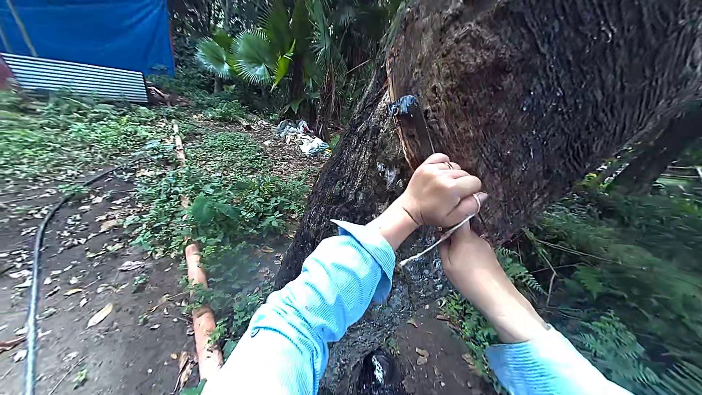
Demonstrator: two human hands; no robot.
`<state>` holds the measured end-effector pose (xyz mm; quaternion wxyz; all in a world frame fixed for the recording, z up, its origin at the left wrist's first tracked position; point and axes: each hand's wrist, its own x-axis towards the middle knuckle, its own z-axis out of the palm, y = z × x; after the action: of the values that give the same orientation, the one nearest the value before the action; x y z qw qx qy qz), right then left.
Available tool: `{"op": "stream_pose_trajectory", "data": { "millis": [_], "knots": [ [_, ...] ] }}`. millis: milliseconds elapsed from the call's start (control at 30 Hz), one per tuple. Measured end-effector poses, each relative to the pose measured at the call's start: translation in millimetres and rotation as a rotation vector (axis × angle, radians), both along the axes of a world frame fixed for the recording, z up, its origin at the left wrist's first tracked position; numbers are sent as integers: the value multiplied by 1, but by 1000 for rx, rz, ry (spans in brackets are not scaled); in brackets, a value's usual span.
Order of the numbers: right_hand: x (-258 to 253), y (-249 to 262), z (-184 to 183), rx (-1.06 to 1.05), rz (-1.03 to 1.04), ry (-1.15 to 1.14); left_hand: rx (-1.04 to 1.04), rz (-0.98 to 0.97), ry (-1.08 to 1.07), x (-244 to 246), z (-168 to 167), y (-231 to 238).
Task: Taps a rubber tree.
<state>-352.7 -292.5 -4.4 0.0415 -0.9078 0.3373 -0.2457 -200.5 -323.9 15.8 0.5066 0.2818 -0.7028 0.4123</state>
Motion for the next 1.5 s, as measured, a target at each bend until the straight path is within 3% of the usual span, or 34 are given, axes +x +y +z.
{"op": "stream_pose_trajectory", "data": {
  "millis": [133, 267, 433, 533, 667, 833, 900, 1000, 1267, 1400, 1500],
  "knots": [
    [0, 2, 24, 9, -19, 62, 16, -32, -53, 8, 18, -2],
    [-30, -2, 5, -46, 87, 4, 59, 9, 71, -24, 4, 8],
    [-15, 6, 13, 7, 47, 6, 130, 43, -31, -9, 13, 13],
    [-46, -2, -3, -116, 132, -42, 136, 30, 79, -37, 1, 13],
    [-83, 33, -1, -24, 114, 17, 150, -93, 55, -70, -19, 27],
    [-29, 6, 4, 117, 37, 35, 40, -7, -40, -23, -6, 2],
    [-24, -4, -18, -6, 45, -42, 14, 15, -34, -19, -13, 0],
    [-35, -1, -18, -84, 52, -24, 2, 13, 23, -29, -17, 7],
    [-89, 36, -5, 22, 68, 67, 96, -71, 62, -75, -28, 28],
    [-67, -31, -45, -245, 205, -68, 70, -15, -8, -53, -24, 14],
    [-49, -49, -48, -141, 203, -104, 44, 47, -28, -35, -20, 1]
  ]
}}
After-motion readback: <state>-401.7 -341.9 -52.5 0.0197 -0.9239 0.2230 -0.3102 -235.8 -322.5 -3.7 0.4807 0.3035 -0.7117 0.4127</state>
